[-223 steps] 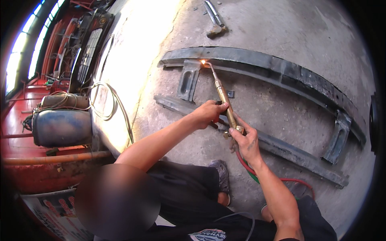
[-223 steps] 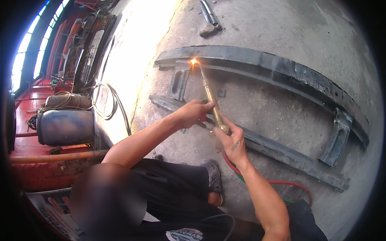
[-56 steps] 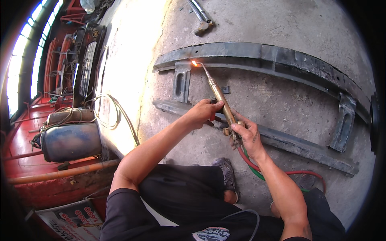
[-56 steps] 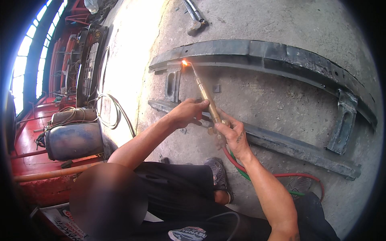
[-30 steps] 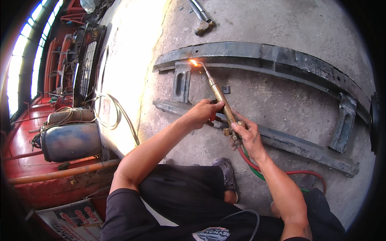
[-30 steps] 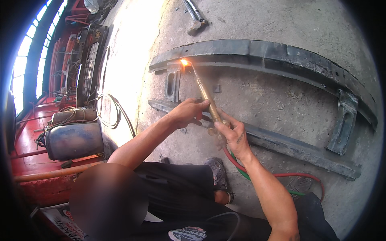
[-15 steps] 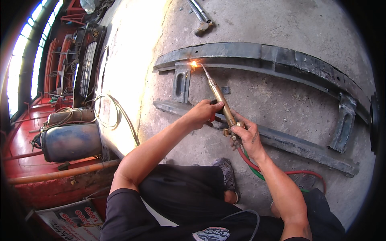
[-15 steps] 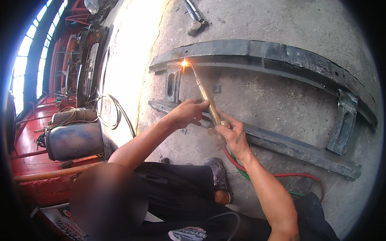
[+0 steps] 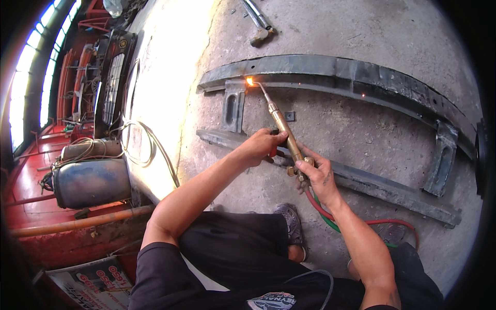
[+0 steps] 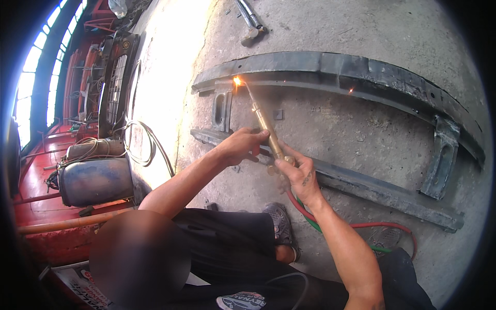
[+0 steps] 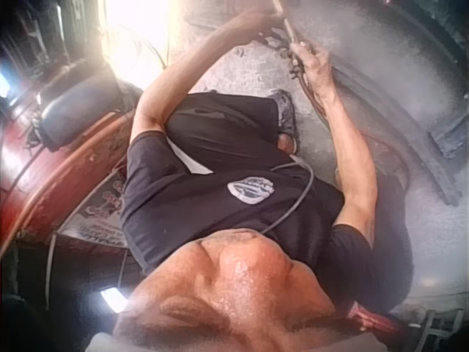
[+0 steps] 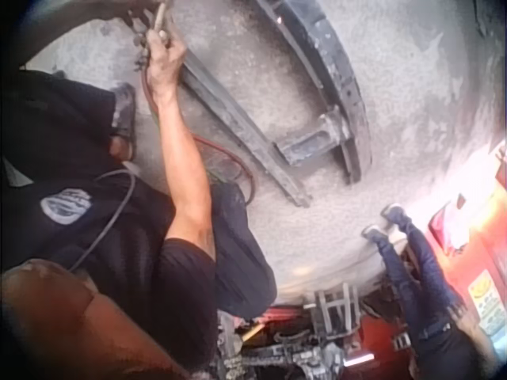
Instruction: The person uses a welding torch to join sections of a curved metal frame lying on the floor. They repeatedly apply the torch to specific seams, producing sparks and molten metal, and reposition the torch along the frame as they work.
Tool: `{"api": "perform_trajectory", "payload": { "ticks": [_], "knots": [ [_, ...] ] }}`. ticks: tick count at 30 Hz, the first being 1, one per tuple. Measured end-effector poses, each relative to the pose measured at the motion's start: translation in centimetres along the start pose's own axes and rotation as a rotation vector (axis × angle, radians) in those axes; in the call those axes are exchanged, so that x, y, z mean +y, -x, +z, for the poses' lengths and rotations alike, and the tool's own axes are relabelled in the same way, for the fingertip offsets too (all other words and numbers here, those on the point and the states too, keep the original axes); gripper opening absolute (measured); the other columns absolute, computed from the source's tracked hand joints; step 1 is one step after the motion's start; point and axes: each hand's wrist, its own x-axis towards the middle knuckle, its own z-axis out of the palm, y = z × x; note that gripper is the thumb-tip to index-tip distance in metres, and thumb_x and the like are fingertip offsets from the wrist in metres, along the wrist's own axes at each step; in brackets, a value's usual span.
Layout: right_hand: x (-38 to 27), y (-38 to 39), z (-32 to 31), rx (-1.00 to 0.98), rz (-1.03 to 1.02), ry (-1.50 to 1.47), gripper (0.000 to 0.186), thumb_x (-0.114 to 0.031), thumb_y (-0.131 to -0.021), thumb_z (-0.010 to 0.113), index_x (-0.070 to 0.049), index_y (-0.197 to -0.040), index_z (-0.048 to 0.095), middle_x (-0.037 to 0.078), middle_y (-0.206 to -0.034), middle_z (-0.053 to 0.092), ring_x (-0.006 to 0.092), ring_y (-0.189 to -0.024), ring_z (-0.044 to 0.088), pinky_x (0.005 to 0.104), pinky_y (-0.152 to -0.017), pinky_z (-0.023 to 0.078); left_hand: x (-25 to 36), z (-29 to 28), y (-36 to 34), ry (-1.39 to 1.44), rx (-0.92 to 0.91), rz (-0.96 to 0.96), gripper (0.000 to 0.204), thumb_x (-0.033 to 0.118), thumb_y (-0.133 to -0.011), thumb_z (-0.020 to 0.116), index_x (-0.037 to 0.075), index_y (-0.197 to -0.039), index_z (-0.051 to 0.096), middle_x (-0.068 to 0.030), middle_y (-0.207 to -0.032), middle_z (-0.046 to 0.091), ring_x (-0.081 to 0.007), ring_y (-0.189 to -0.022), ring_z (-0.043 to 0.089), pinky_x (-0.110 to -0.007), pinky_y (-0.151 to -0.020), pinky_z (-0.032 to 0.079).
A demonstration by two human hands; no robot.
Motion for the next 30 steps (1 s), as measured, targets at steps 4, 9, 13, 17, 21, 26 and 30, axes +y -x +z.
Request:
{"api": "perform_trajectory", "payload": {
  "ticks": [4,9,13,17,21,26,30],
  "knots": [
    [-0.1,0.0,0.0,0.002,0.004,0.004,0.058,-0.016,-0.094,0.061,-0.008,-0.15,0.053,0.008,-0.089,0.073,0.0086,-0.058,0.061,0.0259,-0.049,0.052,1.4,0.4,1.1,-0.117,0.031,-0.01,0.054,0.043,-0.108,0.051,-0.007,-0.119,0.066,-0.0119,-0.084,0.062,-0.0213,-0.085,0.064,-0.037,-0.072,0.051],
    [-0.1,0.0,0.0,0.007,-0.002,0.011,0.059,-0.016,-0.094,0.06,-0.007,-0.151,0.052,0.009,-0.089,0.073,0.0088,-0.059,0.061,0.0259,-0.049,0.052,1.9,0.7,1.5,-0.158,0.049,-0.012,0.053,0.043,-0.108,0.051,-0.007,-0.12,0.066,-0.0123,-0.085,0.063,-0.0201,-0.081,0.061,-0.036,-0.073,0.051],
    [0.0,0.0,0.0,0.005,-0.003,-0.006,0.058,-0.02,-0.095,0.063,-0.006,-0.151,0.052,0.009,-0.088,0.072,0.0091,-0.058,0.062,0.0259,-0.048,0.052,0.4,-0.1,0.1,-0.098,0.018,-0.009,0.053,0.042,-0.109,0.05,-0.007,-0.122,0.064,-0.0116,-0.084,0.06,-0.0215,-0.087,0.064,-0.036,-0.075,0.051],
    [-0.3,0.0,-0.3,-0.005,-0.002,-0.02,0.059,-0.025,-0.097,0.065,-0.006,-0.151,0.051,0.008,-0.085,0.072,0.0093,-0.058,0.062,0.0258,-0.047,0.052,0.6,-0.1,0.1,-0.085,0.0,-0.007,0.052,0.041,-0.109,0.05,-0.007,-0.125,0.063,-0.0105,-0.083,0.058,-0.0234,-0.093,0.066,-0.036,-0.077,0.052],
    [-0.1,-0.3,-0.6,-0.02,-0.014,-0.026,0.06,-0.027,-0.097,0.065,-0.006,-0.151,0.051,0.007,-0.084,0.071,0.0095,-0.057,0.061,0.0256,-0.047,0.051,0.9,0.1,0.2,-0.066,-0.003,-0.009,0.052,0.041,-0.109,0.049,-0.007,-0.126,0.062,-0.0102,-0.082,0.057,-0.0238,-0.094,0.066,-0.038,-0.079,0.054],
    [-0.2,-0.3,-0.5,-0.028,-0.019,-0.005,0.062,-0.03,-0.096,0.064,-0.006,-0.151,0.051,0.005,-0.082,0.066,0.0102,-0.056,0.062,0.0258,-0.048,0.051,0.4,0.0,-0.1,-0.031,0.002,-0.013,0.052,0.041,-0.11,0.049,-0.006,-0.128,0.061,-0.0097,-0.083,0.056,-0.0234,-0.094,0.066,-0.039,-0.079,0.055],
    [-0.2,-0.4,-0.6,-0.022,-0.02,0.012,0.062,-0.03,-0.095,0.063,-0.005,-0.151,0.05,0.004,-0.081,0.064,0.0106,-0.056,0.062,0.0259,-0.048,0.051,1.3,0.2,0.4,-0.086,0.002,-0.014,0.053,0.041,-0.11,0.048,-0.006,-0.13,0.061,-0.0092,-0.082,0.056,-0.0226,-0.092,0.066,-0.038,-0.078,0.055]
  ]
}}
